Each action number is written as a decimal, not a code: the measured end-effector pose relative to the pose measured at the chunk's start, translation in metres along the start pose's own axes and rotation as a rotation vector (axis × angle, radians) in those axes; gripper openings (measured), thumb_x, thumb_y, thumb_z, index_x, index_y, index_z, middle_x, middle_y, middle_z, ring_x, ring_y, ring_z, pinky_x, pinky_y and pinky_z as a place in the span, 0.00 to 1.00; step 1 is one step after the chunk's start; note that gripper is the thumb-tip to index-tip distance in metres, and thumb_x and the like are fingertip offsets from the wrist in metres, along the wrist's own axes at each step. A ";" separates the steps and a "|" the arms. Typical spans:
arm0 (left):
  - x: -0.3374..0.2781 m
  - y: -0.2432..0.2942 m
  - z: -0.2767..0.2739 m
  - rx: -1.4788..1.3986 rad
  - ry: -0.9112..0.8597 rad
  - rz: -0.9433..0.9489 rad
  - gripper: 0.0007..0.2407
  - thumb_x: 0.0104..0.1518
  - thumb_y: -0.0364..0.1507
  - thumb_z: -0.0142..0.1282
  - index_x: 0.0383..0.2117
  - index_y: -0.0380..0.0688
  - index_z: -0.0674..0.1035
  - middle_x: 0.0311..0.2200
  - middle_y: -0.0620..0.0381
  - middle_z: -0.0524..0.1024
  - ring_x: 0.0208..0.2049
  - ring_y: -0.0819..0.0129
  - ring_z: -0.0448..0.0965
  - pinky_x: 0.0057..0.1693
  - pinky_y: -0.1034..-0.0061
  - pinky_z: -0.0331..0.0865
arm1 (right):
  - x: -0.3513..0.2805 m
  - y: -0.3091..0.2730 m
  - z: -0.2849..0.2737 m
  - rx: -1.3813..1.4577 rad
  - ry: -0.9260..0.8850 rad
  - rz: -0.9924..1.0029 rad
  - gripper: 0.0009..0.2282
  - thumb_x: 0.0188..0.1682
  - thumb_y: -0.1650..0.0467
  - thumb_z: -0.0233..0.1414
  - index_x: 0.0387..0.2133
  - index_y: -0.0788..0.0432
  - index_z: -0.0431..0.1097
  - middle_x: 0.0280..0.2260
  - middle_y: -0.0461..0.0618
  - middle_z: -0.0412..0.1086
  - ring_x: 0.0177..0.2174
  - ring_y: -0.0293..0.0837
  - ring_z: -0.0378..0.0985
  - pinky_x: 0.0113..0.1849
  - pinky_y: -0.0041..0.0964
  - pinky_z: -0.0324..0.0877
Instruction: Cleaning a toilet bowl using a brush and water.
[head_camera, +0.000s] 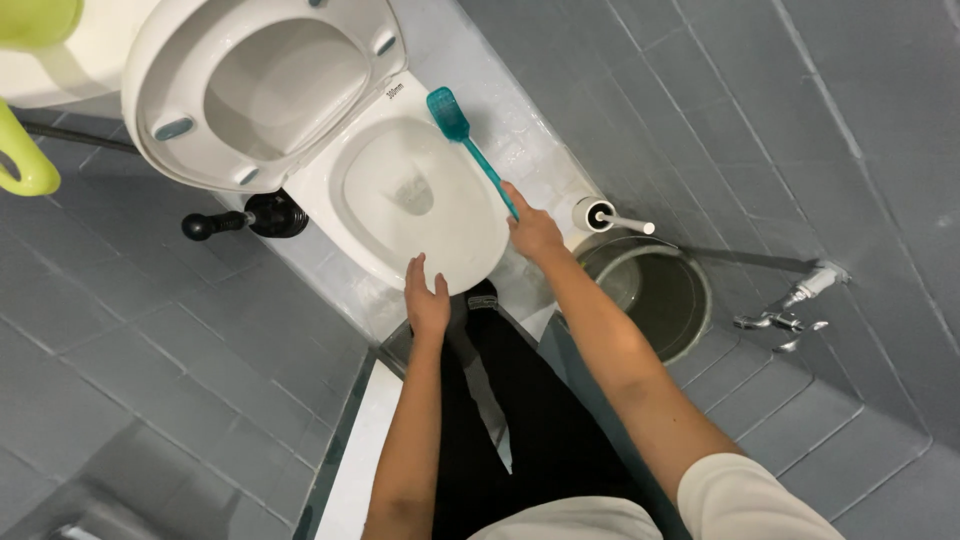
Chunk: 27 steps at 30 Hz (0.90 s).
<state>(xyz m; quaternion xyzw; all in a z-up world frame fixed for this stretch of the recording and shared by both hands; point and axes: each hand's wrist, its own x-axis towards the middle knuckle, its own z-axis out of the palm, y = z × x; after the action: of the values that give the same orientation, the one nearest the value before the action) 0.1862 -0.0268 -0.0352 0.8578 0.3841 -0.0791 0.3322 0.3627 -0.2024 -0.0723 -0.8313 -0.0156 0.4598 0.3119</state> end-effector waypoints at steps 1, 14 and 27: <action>-0.004 0.006 -0.001 0.000 0.001 0.000 0.21 0.66 0.29 0.50 0.67 0.50 0.66 0.67 0.44 0.60 0.68 0.52 0.61 0.71 0.59 0.56 | -0.014 0.005 -0.001 0.000 0.000 -0.001 0.27 0.57 0.61 0.43 0.67 0.15 0.40 0.48 0.67 0.73 0.51 0.64 0.75 0.53 0.52 0.71; -0.010 0.024 -0.012 0.025 -0.024 -0.086 0.24 0.68 0.32 0.49 0.71 0.53 0.59 0.70 0.47 0.56 0.70 0.53 0.55 0.73 0.57 0.51 | -0.010 0.011 0.008 0.103 -0.019 -0.012 0.28 0.57 0.63 0.43 0.68 0.21 0.41 0.51 0.72 0.71 0.54 0.67 0.72 0.57 0.55 0.67; -0.022 0.017 -0.013 0.078 -0.018 -0.060 0.24 0.66 0.33 0.51 0.69 0.52 0.63 0.68 0.46 0.59 0.68 0.48 0.60 0.71 0.56 0.56 | -0.024 0.008 0.015 0.077 -0.022 0.014 0.26 0.59 0.64 0.39 0.68 0.20 0.42 0.51 0.68 0.72 0.52 0.65 0.74 0.55 0.56 0.69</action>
<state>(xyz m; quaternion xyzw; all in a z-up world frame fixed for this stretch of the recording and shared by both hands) 0.1816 -0.0395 -0.0079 0.8575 0.4032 -0.1117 0.2994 0.3353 -0.2086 -0.0646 -0.8136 0.0046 0.4715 0.3402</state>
